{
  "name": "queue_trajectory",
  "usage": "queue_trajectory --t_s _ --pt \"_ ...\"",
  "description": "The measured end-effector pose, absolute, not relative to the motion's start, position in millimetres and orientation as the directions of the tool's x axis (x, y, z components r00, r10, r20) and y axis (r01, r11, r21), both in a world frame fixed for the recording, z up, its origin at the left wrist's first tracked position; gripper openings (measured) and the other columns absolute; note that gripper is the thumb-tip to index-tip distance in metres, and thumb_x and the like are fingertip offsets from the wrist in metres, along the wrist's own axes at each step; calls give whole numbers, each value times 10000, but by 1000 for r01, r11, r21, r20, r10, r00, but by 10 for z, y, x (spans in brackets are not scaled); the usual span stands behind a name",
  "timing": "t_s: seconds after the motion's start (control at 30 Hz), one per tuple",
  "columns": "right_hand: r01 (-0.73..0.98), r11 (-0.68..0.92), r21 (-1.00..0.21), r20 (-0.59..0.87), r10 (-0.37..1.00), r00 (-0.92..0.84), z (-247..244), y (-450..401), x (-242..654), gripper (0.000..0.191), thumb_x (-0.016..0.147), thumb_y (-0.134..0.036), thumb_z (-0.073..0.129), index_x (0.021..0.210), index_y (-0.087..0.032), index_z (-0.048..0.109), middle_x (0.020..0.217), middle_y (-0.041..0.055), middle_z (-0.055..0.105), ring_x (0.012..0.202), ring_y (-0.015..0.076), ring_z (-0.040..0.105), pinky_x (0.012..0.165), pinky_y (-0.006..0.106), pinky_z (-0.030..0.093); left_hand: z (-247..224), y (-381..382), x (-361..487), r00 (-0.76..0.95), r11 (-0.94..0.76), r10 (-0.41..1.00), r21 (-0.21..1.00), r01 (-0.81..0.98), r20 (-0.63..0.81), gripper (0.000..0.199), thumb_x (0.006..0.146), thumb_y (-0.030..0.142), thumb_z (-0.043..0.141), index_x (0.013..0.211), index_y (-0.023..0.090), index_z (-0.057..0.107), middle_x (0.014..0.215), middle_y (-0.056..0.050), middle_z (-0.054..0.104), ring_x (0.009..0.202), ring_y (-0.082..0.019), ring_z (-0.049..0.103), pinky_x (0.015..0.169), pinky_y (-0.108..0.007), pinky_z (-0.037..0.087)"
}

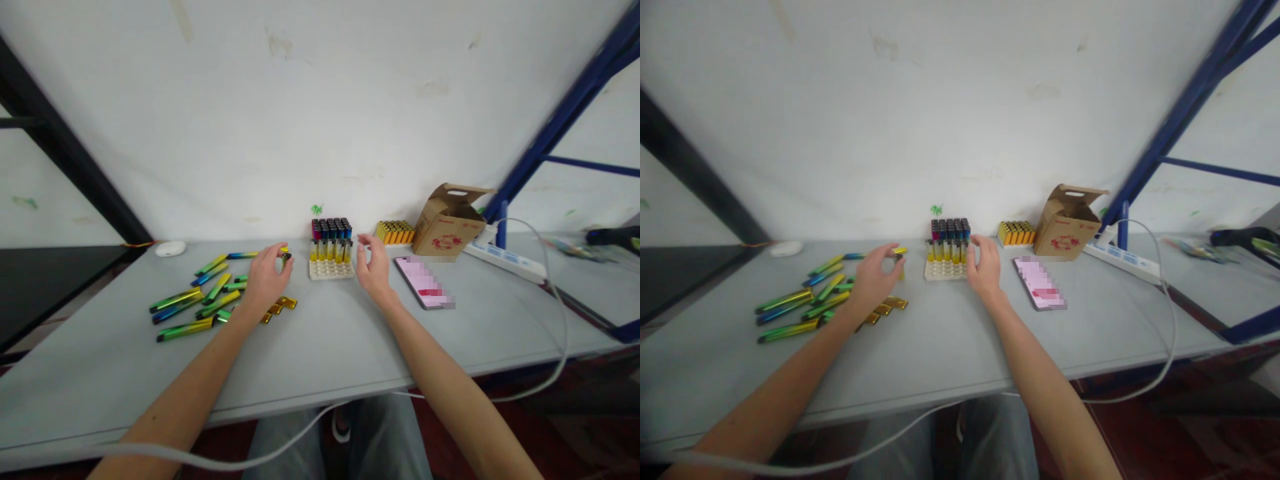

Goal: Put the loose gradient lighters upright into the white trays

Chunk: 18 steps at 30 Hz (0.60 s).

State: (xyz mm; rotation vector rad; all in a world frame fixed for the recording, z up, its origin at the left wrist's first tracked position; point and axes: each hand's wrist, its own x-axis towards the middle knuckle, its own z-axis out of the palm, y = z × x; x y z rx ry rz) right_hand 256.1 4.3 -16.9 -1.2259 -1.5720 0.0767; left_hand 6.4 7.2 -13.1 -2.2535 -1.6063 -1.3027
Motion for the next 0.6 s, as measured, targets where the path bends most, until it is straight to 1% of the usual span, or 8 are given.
queue_trajectory --t_s 0.07,0.1,0.17,0.2,0.3,0.4,0.5,0.6 --pt "609 485 -628 641 766 51 -125 -43 2501 346 955 -348 336 1130 -190 590 1016 112 664 947 245 603 933 407 450 -94 20 104 104 -486 711 379 787 695 319 893 310 524 1181 185 579 961 -61 657 948 -228 620 929 -374 475" --pt "596 495 -632 610 792 -11 -118 -81 2457 326 953 -345 350 1097 -200 603 965 94 673 870 230 613 889 388 468 -74 -7 126 110 -506 699 381 774 707 313 899 314 525 1182 193 580 962 -57 656 946 -223 620 928 -370 476" --pt "582 531 -616 583 804 -117 -129 -142 2354 298 947 -346 383 1082 -209 610 951 78 674 807 204 611 830 348 486 -35 -63 168 114 -547 674 390 740 729 306 905 325 536 1181 201 582 972 -52 658 939 -212 625 924 -362 479" --pt "576 556 -599 581 797 -166 -141 -162 2301 296 940 -333 401 1122 -208 598 989 80 669 829 200 614 830 338 489 -17 -91 188 113 -567 662 396 723 741 304 904 330 545 1177 202 586 973 -49 661 932 -207 628 920 -357 482" --pt "567 633 -526 588 753 -295 -178 -186 2178 404 889 -326 509 1265 -179 526 1180 124 617 1057 237 582 951 378 458 22 -168 237 120 -616 638 411 672 760 307 895 344 577 1168 206 596 961 -39 669 914 -196 634 906 -347 491" --pt "514 694 -504 579 713 -396 -192 -188 2134 434 847 -366 598 1232 -170 553 1229 135 602 1161 259 544 1020 408 416 27 -234 285 196 -690 615 401 602 764 323 892 348 592 1186 216 591 960 -33 673 923 -193 634 912 -349 493" --pt "406 734 -545 585 679 -443 -196 -196 2124 376 817 -364 647 1135 -169 600 1170 122 643 1126 259 574 1010 407 417 8 -288 346 282 -768 565 370 523 775 311 894 348 600 1180 227 595 978 -39 678 942 -193 632 925 -356 492" --pt "300 705 -643 541 695 -473 -211 -199 2100 174 869 -308 561 971 -181 621 991 78 682 956 221 620 907 377 460 -10 -324 400 320 -789 549 353 503 772 294 899 362 589 1160 228 598 995 -55 679 971 -208 627 928 -373 494"
